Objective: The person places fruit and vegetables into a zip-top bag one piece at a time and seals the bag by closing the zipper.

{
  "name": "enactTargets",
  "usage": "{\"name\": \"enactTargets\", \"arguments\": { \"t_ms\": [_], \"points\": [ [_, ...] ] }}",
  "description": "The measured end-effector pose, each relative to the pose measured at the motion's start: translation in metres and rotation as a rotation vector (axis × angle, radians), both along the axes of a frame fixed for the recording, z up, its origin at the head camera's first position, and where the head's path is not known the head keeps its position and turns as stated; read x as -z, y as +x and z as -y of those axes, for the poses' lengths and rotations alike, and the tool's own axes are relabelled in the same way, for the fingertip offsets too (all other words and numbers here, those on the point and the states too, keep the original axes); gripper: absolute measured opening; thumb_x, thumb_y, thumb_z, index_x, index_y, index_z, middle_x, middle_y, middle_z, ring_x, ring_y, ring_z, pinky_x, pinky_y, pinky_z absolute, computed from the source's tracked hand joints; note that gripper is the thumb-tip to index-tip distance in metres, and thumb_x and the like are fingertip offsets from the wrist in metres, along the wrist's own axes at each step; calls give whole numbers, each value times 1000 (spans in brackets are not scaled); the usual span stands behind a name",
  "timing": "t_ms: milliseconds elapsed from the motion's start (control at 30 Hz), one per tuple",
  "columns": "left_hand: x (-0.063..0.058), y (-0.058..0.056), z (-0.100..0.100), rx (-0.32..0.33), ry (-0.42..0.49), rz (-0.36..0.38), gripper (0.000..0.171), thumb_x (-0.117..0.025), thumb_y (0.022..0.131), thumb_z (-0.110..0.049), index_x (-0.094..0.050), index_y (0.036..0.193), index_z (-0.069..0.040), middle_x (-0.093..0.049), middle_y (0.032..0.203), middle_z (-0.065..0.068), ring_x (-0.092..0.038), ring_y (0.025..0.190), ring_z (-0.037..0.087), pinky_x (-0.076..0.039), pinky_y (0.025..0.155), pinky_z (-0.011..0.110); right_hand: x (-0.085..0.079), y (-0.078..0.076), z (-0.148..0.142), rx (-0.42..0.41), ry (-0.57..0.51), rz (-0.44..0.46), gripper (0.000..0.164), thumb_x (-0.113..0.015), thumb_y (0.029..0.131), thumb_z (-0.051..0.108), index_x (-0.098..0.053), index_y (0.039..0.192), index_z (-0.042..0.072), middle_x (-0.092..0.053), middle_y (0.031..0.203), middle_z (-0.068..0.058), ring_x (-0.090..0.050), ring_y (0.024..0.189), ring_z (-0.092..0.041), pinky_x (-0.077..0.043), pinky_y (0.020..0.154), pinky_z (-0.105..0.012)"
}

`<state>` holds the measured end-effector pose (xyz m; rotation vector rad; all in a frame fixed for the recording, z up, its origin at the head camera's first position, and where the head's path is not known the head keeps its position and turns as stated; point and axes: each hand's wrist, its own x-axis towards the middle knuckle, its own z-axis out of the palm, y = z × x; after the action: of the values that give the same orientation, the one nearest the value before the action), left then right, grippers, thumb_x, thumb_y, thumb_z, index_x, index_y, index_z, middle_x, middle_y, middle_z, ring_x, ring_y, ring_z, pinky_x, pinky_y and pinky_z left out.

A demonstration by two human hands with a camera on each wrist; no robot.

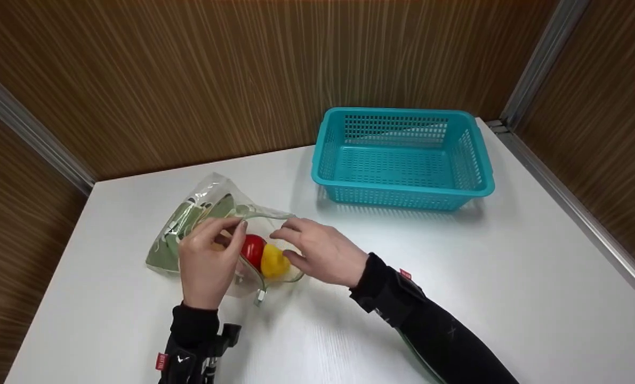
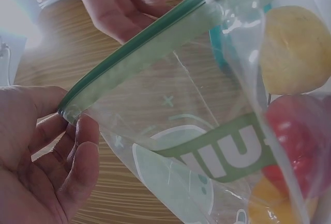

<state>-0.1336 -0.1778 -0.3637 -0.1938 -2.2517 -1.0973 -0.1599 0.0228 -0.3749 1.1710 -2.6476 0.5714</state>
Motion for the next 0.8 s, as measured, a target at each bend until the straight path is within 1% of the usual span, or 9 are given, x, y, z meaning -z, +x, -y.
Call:
{"name": "enactTargets", "arguments": {
  "t_ms": [167, 267, 367, 433, 467, 533, 667, 733, 800],
  "points": [
    [1, 0, 0, -3, -1, 4, 9, -72, 83, -13, -75, 90, -8, -69, 75, 3, -59, 59, 12, -55, 57, 32, -3, -8, -8, 58, -107, -76, 23, -63, 90, 20, -65, 113, 17, -65, 104, -1, -62, 88, -12, -56, 77, -21],
    [1, 1, -1, -4, -3, 7, 9, -72, 83, -13, -75, 90, -9, -69, 76, 3, -59, 59, 12, -55, 57, 31, -1, -13, -10, 92, -163, -101, 19, -63, 90, 20, -65, 109, 19, -64, 101, -1, -61, 86, -11, -55, 74, -19],
    [2, 1, -1, -1, -4, 10, 9, -72, 83, -14, -75, 90, -9, -69, 76, 2, -60, 59, 11, -54, 56, 27, 2, -18, -11, 134, -202, -112, 20, -64, 89, 19, -64, 109, 20, -63, 102, 0, -61, 86, -11, -55, 74, -20],
    [2, 1, -2, 1, -5, 11, 9, -72, 83, -14, -75, 90, -9, -69, 76, 2, -60, 59, 11, -53, 56, 24, 5, -21, -11, 159, -205, -113, 23, -65, 88, 20, -63, 112, 20, -63, 102, 1, -61, 88, -12, -55, 76, -20],
    [2, 0, -2, 3, -4, 11, 9, -72, 83, -14, -75, 89, -9, -69, 76, 2, -60, 59, 11, -53, 56, 25, 7, -22, -11, 168, -199, -110, 24, -65, 88, 21, -63, 113, 20, -63, 102, 1, -62, 89, -12, -55, 77, -21],
    [3, 0, -2, 8, -6, 13, 9, -72, 83, -14, -75, 90, -9, -69, 76, 2, -60, 59, 11, -53, 56, 24, 11, -24, -12, 177, -179, -97, 26, -65, 89, 22, -63, 114, 20, -64, 102, 2, -62, 90, -13, -55, 78, -22],
    [3, 1, -5, 22, -15, 10, 9, -72, 83, -13, -75, 90, -8, -69, 77, 3, -61, 59, 12, -55, 57, 28, 17, -27, -10, 170, -141, -57, 25, -63, 90, 22, -64, 114, 20, -67, 101, 2, -63, 90, -13, -56, 78, -24],
    [3, 0, -6, 31, -21, 11, 9, -72, 83, -13, -75, 90, -8, -69, 77, 3, -61, 59, 13, -54, 56, 27, 19, -28, -9, 165, -135, -42, 25, -64, 90, 22, -64, 114, 20, -68, 101, 2, -64, 89, -13, -56, 77, -25],
    [3, 0, -7, 42, -24, 10, 9, -72, 83, -12, -75, 90, -8, -69, 77, 3, -60, 59, 12, -53, 56, 23, 21, -28, -8, 162, -135, -34, 24, -64, 90, 22, -65, 114, 19, -68, 100, 2, -65, 88, -12, -56, 77, -25]
  ]
}}
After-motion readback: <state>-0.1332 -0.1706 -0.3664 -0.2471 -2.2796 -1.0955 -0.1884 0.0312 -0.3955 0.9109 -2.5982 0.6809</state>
